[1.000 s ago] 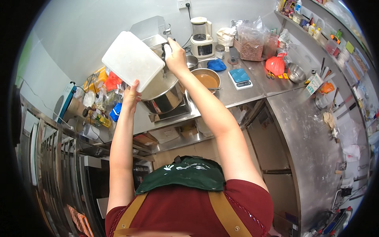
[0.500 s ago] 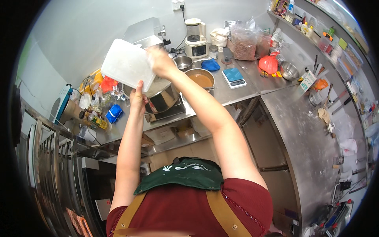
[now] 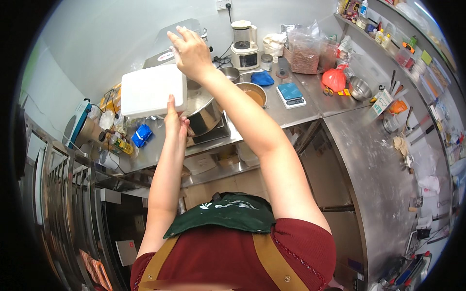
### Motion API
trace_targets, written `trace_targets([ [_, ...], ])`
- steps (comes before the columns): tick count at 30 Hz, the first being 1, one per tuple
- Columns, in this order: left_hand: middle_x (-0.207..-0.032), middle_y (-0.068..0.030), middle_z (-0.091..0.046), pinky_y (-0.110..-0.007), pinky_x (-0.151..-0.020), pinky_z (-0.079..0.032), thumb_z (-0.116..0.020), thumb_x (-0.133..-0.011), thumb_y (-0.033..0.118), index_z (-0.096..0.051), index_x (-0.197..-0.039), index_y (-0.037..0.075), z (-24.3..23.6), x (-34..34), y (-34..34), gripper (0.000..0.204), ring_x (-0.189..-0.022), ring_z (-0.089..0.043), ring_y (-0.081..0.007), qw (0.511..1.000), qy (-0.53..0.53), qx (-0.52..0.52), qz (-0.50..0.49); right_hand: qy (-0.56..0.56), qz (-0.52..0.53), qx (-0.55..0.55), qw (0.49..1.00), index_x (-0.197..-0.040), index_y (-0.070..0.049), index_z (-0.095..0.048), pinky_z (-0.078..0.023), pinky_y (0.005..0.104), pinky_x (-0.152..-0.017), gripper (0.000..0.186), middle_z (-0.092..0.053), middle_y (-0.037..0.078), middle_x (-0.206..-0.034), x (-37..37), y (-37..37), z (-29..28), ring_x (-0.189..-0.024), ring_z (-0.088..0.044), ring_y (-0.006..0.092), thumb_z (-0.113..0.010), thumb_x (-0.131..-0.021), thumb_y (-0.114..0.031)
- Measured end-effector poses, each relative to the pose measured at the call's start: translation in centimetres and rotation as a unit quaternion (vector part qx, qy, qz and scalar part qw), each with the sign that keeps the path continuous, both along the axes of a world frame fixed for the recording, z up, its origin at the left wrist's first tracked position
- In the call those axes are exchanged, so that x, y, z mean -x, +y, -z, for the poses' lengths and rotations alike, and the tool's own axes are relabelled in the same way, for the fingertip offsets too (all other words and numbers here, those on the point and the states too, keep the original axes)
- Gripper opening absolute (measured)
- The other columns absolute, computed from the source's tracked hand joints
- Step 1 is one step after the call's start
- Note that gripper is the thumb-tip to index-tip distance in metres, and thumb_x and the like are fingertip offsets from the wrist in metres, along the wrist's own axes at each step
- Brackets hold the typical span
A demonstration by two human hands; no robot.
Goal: Measuring flour and adding walnuts to a mixing bowl for dough preparation.
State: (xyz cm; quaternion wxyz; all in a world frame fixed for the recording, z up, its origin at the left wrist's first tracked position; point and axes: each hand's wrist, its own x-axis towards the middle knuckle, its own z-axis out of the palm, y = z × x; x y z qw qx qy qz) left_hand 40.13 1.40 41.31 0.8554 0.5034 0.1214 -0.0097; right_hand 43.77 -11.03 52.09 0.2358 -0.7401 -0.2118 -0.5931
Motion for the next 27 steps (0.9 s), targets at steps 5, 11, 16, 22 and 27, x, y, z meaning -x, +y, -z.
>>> trace_targets([
  [5, -0.062, -0.0011, -0.043, -0.019, -0.033, -0.028, -0.065, -0.062, 0.05, -0.048, -0.088, 0.002, -0.1, -0.4, -0.6, 0.058, -0.039, -0.033, -0.0062, 0.999, 0.035, -0.024, 0.012, 0.226, -0.035, 0.152, 0.962, -0.105, -0.015, -0.053, -0.037, 0.0356, -0.088, 0.031, -0.045, 0.012, -0.116, -2.5, 0.1, 7.3, -0.109, -0.042, 0.03, -0.052, -0.076, -0.022],
  [11, -0.06, 0.001, -0.041, -0.019, -0.035, -0.026, -0.065, -0.063, 0.049, -0.049, -0.09, 0.007, -0.1, -0.5, -0.1, 0.052, -0.039, -0.03, -0.0064, 0.998, 0.057, -0.029, 0.002, -0.034, -0.021, 0.0, 0.999, -0.1, -0.007, -0.055, -0.041, 0.0376, -0.079, 0.027, -0.051, 0.014, -0.106, -0.6, 0.4, 1.9, -0.091, -0.051, 0.0307, -0.055, -0.074, -0.016],
  [16, -0.061, 0.0008, -0.041, -0.019, -0.034, -0.026, -0.064, -0.063, 0.05, -0.049, -0.092, 0.009, -0.7, -0.6, -0.6, 0.052, -0.039, -0.031, -0.0064, 0.996, 0.075, -0.041, -0.004, 0.227, -0.068, 0.246, 0.94, -0.1, -0.007, -0.055, -0.041, 0.0347, -0.082, 0.029, -0.05, 0.015, -0.11, -1.1, 0.6, 6.1, -0.099, -0.049, 0.0267, -0.055, -0.072, -0.014],
  [22, -0.062, 0.0003, -0.042, -0.018, -0.034, -0.025, -0.062, -0.064, 0.052, -0.049, -0.094, 0.011, -0.6, -0.2, -0.4, 0.052, -0.041, -0.031, -0.0063, 0.996, 0.08, -0.025, -0.004, 0.042, -0.013, 0.102, 0.994, -0.102, -0.004, -0.053, -0.04, 0.0354, -0.083, 0.031, -0.049, 0.013, -0.111, 0.0, 0.9, 2.7, -0.098, -0.05, 0.026, -0.054, -0.073, -0.015],
  [27, -0.072, -0.0011, -0.046, -0.019, -0.036, -0.027, -0.061, -0.064, 0.052, -0.047, -0.1, 0.016, 0.6, -2.0, 0.6, 0.052, -0.044, -0.036, -0.0081, 0.996, 0.08, -0.009, 0.029, 0.229, -0.051, 0.214, 0.948, -0.096, -0.007, -0.053, -0.042, 0.0364, -0.08, 0.026, -0.051, 0.013, -0.106, -1.5, 1.0, 6.7, -0.099, -0.049, 0.028, -0.051, -0.071, -0.012],
])
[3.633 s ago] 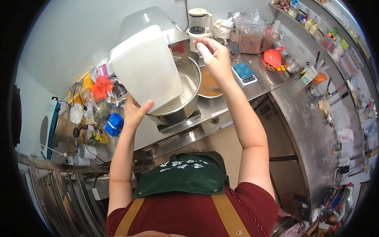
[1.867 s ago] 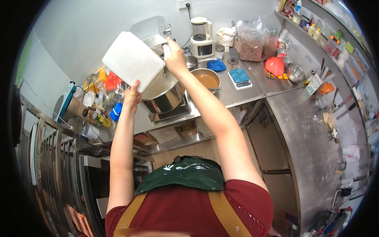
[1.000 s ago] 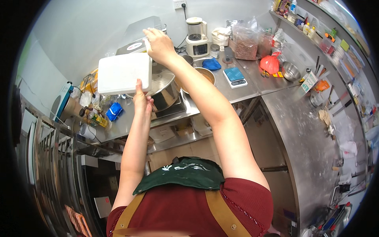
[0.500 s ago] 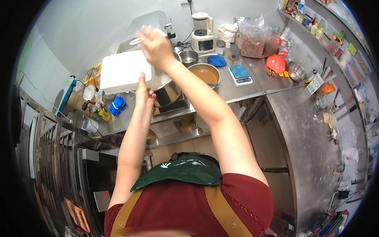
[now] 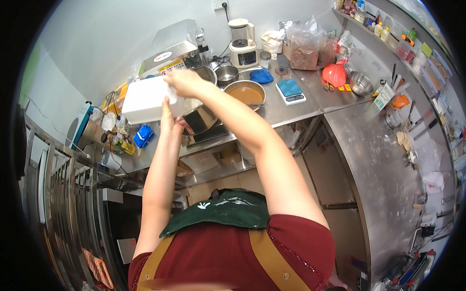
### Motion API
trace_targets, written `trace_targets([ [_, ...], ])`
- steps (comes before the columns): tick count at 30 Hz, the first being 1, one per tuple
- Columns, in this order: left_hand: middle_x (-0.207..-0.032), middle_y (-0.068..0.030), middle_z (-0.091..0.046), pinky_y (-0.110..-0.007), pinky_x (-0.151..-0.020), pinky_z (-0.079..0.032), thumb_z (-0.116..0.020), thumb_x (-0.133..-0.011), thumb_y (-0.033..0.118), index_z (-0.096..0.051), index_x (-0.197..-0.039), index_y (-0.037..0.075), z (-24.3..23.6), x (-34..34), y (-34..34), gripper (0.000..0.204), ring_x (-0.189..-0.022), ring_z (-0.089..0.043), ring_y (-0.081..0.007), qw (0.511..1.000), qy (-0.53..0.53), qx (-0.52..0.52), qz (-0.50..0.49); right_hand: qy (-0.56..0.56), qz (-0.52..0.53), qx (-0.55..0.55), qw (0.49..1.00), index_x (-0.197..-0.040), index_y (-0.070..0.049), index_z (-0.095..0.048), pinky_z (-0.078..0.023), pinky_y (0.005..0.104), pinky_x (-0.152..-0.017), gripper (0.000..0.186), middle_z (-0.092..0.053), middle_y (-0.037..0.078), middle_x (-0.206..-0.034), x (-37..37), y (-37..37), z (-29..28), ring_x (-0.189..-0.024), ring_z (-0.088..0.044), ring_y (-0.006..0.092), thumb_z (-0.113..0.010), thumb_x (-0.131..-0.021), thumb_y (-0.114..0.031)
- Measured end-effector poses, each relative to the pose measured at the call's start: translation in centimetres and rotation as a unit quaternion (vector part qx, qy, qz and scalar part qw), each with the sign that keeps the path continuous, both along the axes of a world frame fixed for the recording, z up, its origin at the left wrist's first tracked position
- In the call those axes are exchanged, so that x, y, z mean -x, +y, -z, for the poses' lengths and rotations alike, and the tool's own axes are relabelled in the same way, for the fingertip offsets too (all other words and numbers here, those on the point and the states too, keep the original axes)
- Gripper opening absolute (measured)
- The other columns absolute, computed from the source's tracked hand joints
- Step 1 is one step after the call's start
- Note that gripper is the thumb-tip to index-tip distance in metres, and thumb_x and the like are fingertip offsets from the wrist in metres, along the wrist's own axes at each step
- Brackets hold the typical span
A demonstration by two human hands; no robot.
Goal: Measuring flour and adding walnuts to a mixing bowl for dough preparation.
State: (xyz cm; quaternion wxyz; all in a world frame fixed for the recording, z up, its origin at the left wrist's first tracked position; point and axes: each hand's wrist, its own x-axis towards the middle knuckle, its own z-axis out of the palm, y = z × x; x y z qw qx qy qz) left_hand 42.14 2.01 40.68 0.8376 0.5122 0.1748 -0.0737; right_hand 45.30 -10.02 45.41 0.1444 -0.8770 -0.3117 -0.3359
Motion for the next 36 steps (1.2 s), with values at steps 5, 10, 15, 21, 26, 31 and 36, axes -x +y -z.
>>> trace_targets([
  [5, -0.089, -0.0046, -0.05, -0.02, -0.043, -0.034, -0.059, -0.067, 0.051, -0.042, -0.107, 0.016, -0.3, 0.8, 0.0, 0.056, -0.057, -0.05, -0.0154, 1.0, 0.005, 0.018, -0.018, -0.209, -0.003, -0.24, 0.948, -0.091, -0.001, -0.055, -0.039, 0.0355, -0.083, 0.022, -0.054, 0.017, -0.097, 2.0, 1.8, -3.6, -0.096, -0.049, 0.031, -0.05, -0.072, -0.01],
  [10, -0.104, -0.0093, -0.046, -0.027, -0.056, -0.045, -0.06, -0.065, 0.049, -0.035, -0.114, 0.013, 1.9, -1.2, 2.4, 0.066, -0.079, -0.056, -0.0283, 0.988, -0.017, 0.15, 0.018, 0.016, -0.049, -0.048, 0.998, -0.093, -0.004, -0.055, -0.041, 0.0357, -0.081, 0.023, -0.053, 0.016, -0.098, 1.9, 2.8, 0.0, -0.096, -0.049, 0.0302, -0.049, -0.073, -0.012],
  [15, -0.104, -0.0091, -0.047, -0.033, -0.072, -0.045, -0.058, -0.067, 0.048, -0.038, -0.113, 0.01, 1.2, 0.3, -0.2, 0.063, -0.089, -0.054, -0.0246, 0.986, -0.065, 0.151, -0.001, -0.063, -0.041, -0.093, 0.993, -0.104, -0.003, -0.051, -0.039, 0.0356, -0.084, 0.032, -0.048, 0.016, -0.111, 1.9, 2.0, 2.6, -0.102, -0.046, 0.031, -0.049, -0.072, -0.007],
  [21, -0.096, -0.0067, -0.052, -0.024, -0.05, -0.045, -0.06, -0.067, 0.045, -0.041, -0.11, 0.01, 2.4, 0.6, 2.6, 0.059, -0.073, -0.057, -0.0215, 0.986, -0.081, 0.144, -0.027, -0.004, -0.06, -0.277, 0.959, -0.105, -0.002, -0.05, -0.04, 0.0352, -0.082, 0.031, -0.047, 0.016, -0.112, 7.8, -1.3, 3.4, -0.101, -0.046, 0.0298, -0.05, -0.075, -0.008],
  [26, -0.086, -0.0064, -0.052, -0.02, -0.047, -0.04, -0.061, -0.07, 0.039, -0.042, -0.104, 0.006, 0.3, 5.9, -2.6, 0.05, -0.06, -0.054, -0.0145, 0.976, -0.195, 0.039, -0.089, 0.152, 0.064, -0.492, 0.855, -0.098, 0.0, -0.055, -0.042, 0.0303, -0.076, 0.026, -0.057, 0.014, -0.096, 17.8, -11.3, 15.4, -0.089, -0.055, 0.0217, -0.05, -0.076, -0.013],
  [31, -0.085, -0.0077, -0.051, -0.02, -0.052, -0.039, -0.067, -0.068, 0.019, -0.039, -0.094, 0.001, 0.7, 9.0, -11.1, 0.042, -0.064, -0.051, -0.0106, 0.927, -0.355, -0.118, -0.011, 0.445, 0.5, -0.349, 0.656, -0.092, -0.001, -0.055, -0.041, 0.0382, -0.074, 0.033, -0.056, 0.019, -0.093, 42.2, -17.5, 35.1, -0.087, -0.053, 0.0324, -0.049, -0.075, -0.029],
  [36, -0.071, -0.0078, -0.049, -0.031, -0.057, -0.041, -0.071, -0.063, 0.014, -0.041, -0.082, 0.001, 6.4, 8.4, -19.9, 0.038, -0.064, -0.049, -0.0176, 0.852, -0.416, -0.314, 0.042, 0.592, 0.617, -0.312, 0.415, -0.091, 0.002, -0.056, -0.042, 0.037, -0.076, 0.034, -0.056, 0.02, -0.095, 58.7, -14.5, 35.9, -0.088, -0.054, 0.0316, -0.054, -0.072, -0.026],
])
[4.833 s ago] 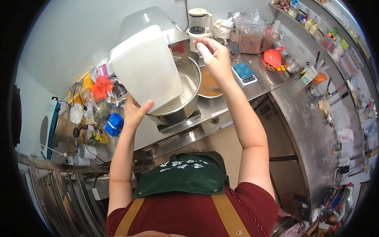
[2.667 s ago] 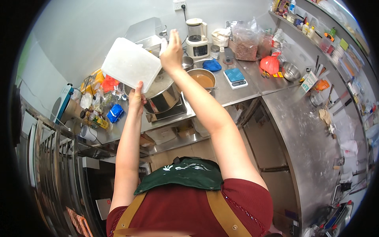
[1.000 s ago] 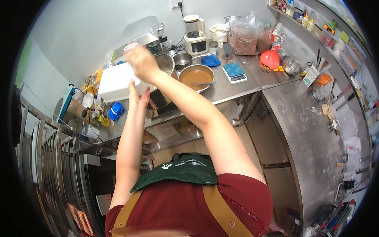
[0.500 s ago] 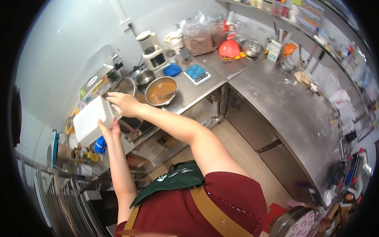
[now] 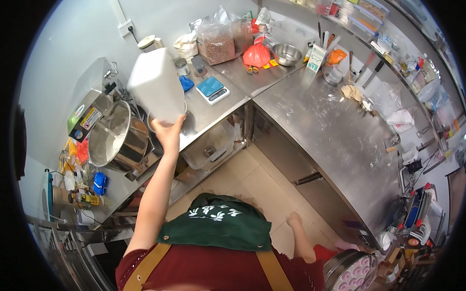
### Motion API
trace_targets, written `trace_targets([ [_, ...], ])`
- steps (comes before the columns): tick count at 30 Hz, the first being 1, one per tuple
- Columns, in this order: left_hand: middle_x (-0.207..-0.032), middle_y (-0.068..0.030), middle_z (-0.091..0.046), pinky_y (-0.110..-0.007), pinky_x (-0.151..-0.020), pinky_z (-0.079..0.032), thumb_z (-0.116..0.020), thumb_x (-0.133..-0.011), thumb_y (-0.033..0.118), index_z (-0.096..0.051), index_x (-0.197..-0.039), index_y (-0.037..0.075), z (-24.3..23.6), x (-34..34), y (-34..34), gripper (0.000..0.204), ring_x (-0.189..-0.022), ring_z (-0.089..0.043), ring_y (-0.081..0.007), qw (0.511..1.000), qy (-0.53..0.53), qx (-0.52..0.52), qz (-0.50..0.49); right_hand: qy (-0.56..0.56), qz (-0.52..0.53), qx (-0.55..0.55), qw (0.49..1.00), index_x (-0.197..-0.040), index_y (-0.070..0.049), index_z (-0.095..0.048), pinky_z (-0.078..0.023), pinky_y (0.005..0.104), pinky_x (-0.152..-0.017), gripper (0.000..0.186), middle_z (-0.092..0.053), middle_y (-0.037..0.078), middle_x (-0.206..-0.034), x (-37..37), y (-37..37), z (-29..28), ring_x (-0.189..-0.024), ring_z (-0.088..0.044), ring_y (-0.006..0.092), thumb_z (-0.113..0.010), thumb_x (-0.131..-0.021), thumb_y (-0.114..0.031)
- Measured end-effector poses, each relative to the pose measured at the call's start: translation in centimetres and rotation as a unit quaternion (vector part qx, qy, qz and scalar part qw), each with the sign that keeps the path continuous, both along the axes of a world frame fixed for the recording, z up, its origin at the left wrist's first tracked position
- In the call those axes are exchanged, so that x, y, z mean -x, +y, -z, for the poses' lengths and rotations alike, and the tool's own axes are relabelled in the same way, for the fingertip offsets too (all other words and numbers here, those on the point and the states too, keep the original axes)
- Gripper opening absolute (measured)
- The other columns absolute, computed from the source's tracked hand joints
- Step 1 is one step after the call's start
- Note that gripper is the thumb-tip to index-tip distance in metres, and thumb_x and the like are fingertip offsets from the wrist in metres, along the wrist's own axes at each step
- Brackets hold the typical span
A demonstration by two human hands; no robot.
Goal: Measuring flour and adding walnuts to a mixing bowl for dough preparation.
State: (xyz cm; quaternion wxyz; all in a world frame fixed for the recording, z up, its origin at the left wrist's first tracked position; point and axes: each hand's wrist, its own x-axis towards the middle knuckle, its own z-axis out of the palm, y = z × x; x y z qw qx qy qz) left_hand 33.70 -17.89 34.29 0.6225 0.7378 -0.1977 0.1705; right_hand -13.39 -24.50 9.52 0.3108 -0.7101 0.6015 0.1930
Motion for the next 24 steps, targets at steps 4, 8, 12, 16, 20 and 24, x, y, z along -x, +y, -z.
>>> trace_targets([
  [4, -0.073, -0.0159, -0.051, -0.039, -0.055, -0.039, -0.065, -0.066, 0.016, -0.043, -0.074, 0.002, 3.7, -2.4, -6.7, 0.027, -0.061, -0.05, -0.0329, 0.982, -0.107, -0.154, 0.009, -0.123, 0.177, 0.017, 0.976, -0.093, 0.006, -0.055, -0.042, 0.0351, -0.077, 0.037, -0.055, 0.022, -0.095, 4.2, 1.7, 5.9, -0.09, -0.054, 0.0302, -0.056, -0.071, -0.024],
  [8, -0.077, -0.0153, -0.052, -0.041, -0.057, -0.04, -0.06, -0.07, 0.016, -0.045, -0.078, 0.003, 5.8, -4.8, -11.3, 0.021, -0.067, -0.052, -0.0343, 0.965, -0.113, -0.236, 0.012, -0.147, 0.102, 0.049, 0.983, -0.087, -0.003, -0.058, -0.043, 0.0378, -0.073, 0.027, -0.057, 0.019, -0.089, -2.1, 0.8, 5.0, -0.086, -0.054, 0.0332, -0.052, -0.072, -0.025],
  [12, -0.083, -0.0139, -0.053, -0.041, -0.06, -0.041, -0.057, -0.071, 0.013, -0.046, -0.081, 0.004, 7.5, -7.8, -15.3, 0.018, -0.072, -0.053, -0.0335, 0.944, -0.089, -0.318, 0.027, -0.171, 0.035, 0.042, 0.984, -0.091, -0.004, -0.055, -0.043, 0.0391, -0.072, 0.029, -0.056, 0.02, -0.088, -8.4, -2.9, 1.6, -0.084, -0.054, 0.0328, -0.053, -0.071, -0.026],
  [16, -0.084, -0.0133, -0.054, -0.04, -0.062, -0.041, -0.054, -0.071, 0.008, -0.046, -0.082, 0.005, 8.0, -11.2, -18.2, 0.014, -0.075, -0.053, -0.033, 0.93, -0.045, -0.363, 0.035, -0.13, -0.048, 0.074, 0.988, -0.091, -0.004, -0.054, -0.043, 0.041, -0.07, 0.029, -0.056, 0.019, -0.085, -11.7, -8.0, -0.7, -0.082, -0.054, 0.0339, -0.053, -0.071, -0.025],
  [20, -0.085, -0.0135, -0.053, -0.04, -0.062, -0.041, -0.053, -0.068, 0.005, -0.046, -0.081, 0.005, 9.4, -14.0, -20.4, 0.015, -0.074, -0.054, -0.0329, 0.926, -0.029, -0.375, 0.034, -0.154, 0.018, 0.141, 0.978, -0.082, -0.001, -0.055, -0.042, 0.04, -0.069, 0.024, -0.056, 0.021, -0.081, -13.6, -13.7, -0.8, -0.08, -0.053, 0.0358, -0.055, -0.072, -0.023],
  [24, -0.083, -0.0134, -0.053, -0.04, -0.062, -0.041, -0.052, -0.068, 0.003, -0.046, -0.081, 0.006, 10.6, -14.8, -20.8, 0.015, -0.074, -0.053, -0.0327, 0.916, -0.001, -0.397, 0.054, -0.152, 0.037, 0.147, 0.977, -0.077, -0.001, -0.053, -0.042, 0.0405, -0.066, 0.021, -0.055, 0.022, -0.078, -17.7, -16.4, -4.1, -0.077, -0.054, 0.0352, -0.055, -0.071, -0.021],
])
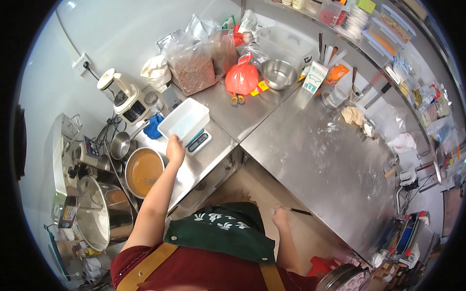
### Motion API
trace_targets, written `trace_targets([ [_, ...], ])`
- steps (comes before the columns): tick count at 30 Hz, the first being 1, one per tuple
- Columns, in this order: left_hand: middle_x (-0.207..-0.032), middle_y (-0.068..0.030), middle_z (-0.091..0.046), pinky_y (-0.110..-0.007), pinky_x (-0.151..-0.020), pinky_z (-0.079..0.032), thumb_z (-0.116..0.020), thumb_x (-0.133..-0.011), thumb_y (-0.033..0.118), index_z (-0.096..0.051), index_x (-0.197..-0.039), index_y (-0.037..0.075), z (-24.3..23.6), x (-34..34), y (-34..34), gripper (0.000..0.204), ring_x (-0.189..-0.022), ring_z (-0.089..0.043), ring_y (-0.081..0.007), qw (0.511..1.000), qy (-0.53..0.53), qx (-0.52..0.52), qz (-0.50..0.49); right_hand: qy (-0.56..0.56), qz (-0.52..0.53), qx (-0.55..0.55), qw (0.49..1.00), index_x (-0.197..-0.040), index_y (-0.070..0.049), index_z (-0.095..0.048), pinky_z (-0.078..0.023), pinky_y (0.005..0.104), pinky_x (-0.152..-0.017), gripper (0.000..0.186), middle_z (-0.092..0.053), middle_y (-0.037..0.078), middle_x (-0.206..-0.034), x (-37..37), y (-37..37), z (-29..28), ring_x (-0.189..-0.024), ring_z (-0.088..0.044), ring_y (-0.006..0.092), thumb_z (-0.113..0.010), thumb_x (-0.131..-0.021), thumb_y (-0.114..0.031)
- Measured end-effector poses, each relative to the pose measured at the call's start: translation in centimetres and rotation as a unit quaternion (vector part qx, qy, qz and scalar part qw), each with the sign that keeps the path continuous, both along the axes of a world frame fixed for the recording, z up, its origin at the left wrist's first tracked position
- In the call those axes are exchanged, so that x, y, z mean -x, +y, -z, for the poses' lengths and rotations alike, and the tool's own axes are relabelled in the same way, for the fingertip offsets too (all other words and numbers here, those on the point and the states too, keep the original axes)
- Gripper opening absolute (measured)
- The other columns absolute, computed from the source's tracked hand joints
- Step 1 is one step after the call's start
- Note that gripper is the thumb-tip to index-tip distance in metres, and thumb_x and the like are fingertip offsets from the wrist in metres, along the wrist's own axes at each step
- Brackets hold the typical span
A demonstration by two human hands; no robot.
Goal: Measuring flour and adding walnuts to a mixing bowl for dough preparation.
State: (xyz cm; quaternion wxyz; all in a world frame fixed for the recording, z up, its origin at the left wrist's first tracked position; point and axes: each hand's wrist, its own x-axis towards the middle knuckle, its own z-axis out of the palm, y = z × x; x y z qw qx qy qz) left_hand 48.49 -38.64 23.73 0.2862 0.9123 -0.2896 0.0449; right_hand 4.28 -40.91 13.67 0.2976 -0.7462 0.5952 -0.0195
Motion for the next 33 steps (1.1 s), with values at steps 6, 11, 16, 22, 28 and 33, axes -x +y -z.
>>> trace_targets([
  [6, -0.096, -0.0128, -0.046, -0.041, -0.062, -0.042, -0.049, -0.067, -0.001, -0.045, -0.088, 0.007, 0.6, 0.4, 0.6, 0.022, -0.074, -0.052, -0.0347, 0.998, 0.049, -0.03, 0.02, -0.119, -0.134, 0.009, 0.984, -0.092, -0.001, -0.055, -0.044, 0.04, -0.067, 0.027, -0.057, 0.017, -0.084, -7.3, -4.7, -3.9, -0.077, -0.054, 0.0344, -0.054, -0.073, -0.02],
  [11, -0.105, -0.0156, -0.04, -0.042, -0.065, -0.043, -0.055, -0.067, 0.001, -0.041, -0.102, 0.006, -0.8, 1.6, 0.9, 0.038, -0.08, -0.052, -0.0363, 0.996, 0.068, -0.054, 0.007, -0.177, -0.217, 0.019, 0.96, -0.097, -0.002, -0.053, -0.043, 0.0381, -0.07, 0.027, -0.055, 0.015, -0.091, -13.6, -11.4, -4.9, -0.082, -0.053, 0.0324, -0.051, -0.076, -0.018],
  [16, -0.107, -0.0172, -0.038, -0.034, -0.061, -0.043, -0.058, -0.066, 0.003, -0.038, -0.109, 0.002, -2.7, 4.1, 1.2, 0.048, -0.068, -0.051, -0.0263, 0.998, 0.019, 0.038, -0.053, -0.176, -0.3, 0.05, 0.936, -0.095, 0.0, -0.053, -0.044, 0.036, -0.065, 0.025, -0.056, 0.015, -0.086, -20.5, -18.0, -6.9, -0.075, -0.056, 0.0298, -0.054, -0.074, -0.014],
  [22, -0.101, -0.0174, -0.043, -0.029, -0.053, -0.042, -0.055, -0.069, 0.001, -0.045, -0.101, 0.002, -3.7, 5.6, 2.0, 0.035, -0.064, -0.049, -0.0236, 0.991, -0.029, 0.111, -0.07, -0.224, -0.358, 0.069, 0.904, -0.095, -0.002, -0.054, -0.044, 0.0353, -0.066, 0.024, -0.056, 0.014, -0.086, -26.7, -22.5, -6.1, -0.076, -0.055, 0.0305, -0.053, -0.074, -0.013],
  [28, -0.099, -0.0141, -0.047, -0.022, -0.048, -0.038, -0.05, -0.071, -0.005, -0.05, -0.093, 0.0, -3.2, 7.5, 3.3, 0.022, -0.067, -0.049, -0.0176, 0.966, -0.057, 0.188, -0.166, -0.206, -0.442, 0.067, 0.871, -0.099, -0.004, -0.052, -0.044, 0.0373, -0.068, 0.027, -0.055, 0.012, -0.091, -30.9, -23.0, -6.0, -0.08, -0.054, 0.0298, -0.052, -0.075, -0.016],
  [33, -0.1, -0.0139, -0.045, -0.021, -0.051, -0.037, -0.047, -0.073, -0.006, -0.049, -0.093, 0.0, -3.6, 7.8, 5.1, 0.021, -0.068, -0.047, -0.0163, 0.951, -0.079, 0.197, -0.225, -0.223, -0.389, 0.061, 0.892, -0.099, -0.003, -0.052, -0.044, 0.0366, -0.066, 0.026, -0.056, 0.012, -0.087, -33.3, -23.3, -6.6, -0.077, -0.055, 0.0295, -0.052, -0.074, -0.013],
])
